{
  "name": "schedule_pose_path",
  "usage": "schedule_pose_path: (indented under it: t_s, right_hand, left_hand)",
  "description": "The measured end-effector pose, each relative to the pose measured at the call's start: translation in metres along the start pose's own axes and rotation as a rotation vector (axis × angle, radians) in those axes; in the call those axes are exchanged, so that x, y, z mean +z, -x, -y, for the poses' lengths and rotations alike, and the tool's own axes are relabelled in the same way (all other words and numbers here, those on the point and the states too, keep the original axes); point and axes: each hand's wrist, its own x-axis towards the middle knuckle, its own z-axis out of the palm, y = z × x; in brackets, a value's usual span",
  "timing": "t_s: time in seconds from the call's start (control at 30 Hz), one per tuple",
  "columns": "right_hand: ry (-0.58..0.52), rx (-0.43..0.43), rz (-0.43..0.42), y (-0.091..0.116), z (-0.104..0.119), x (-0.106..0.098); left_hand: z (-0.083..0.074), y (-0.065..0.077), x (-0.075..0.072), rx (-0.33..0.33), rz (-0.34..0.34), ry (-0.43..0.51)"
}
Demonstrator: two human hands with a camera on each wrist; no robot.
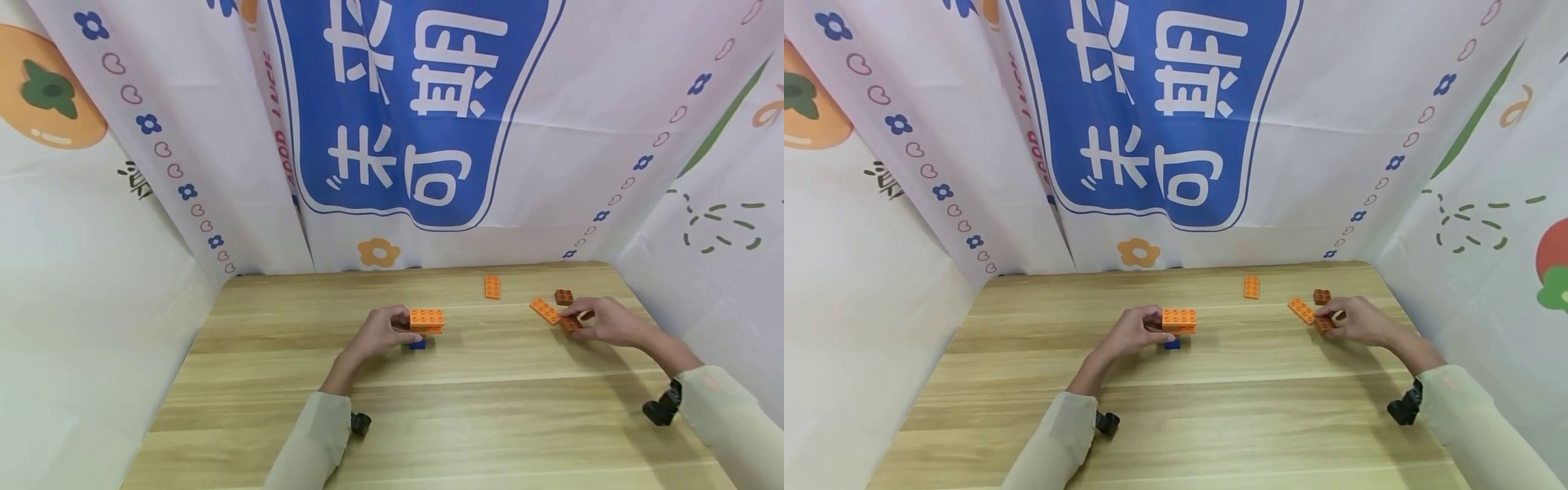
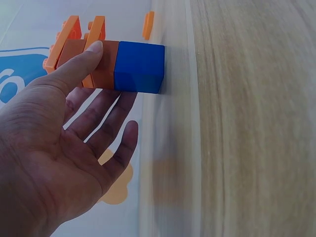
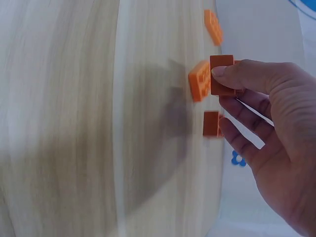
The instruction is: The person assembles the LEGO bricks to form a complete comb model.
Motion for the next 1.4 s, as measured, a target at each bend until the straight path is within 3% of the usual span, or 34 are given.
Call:
schedule_pose_path:
  t_s: [0.93, 1.4]
  right_hand:
    - [-0.036, -0.18, 0.023, -0.033, 0.061, 0.003]
    - [-0.064, -0.265, -0.006, -0.053, 0.088, 0.008]
  left_hand:
    - [0.001, 0.001, 0.0, 0.019, -0.003, 0.006]
    - [0.002, 0.0, 0.0, -0.001, -0.005, 0.006]
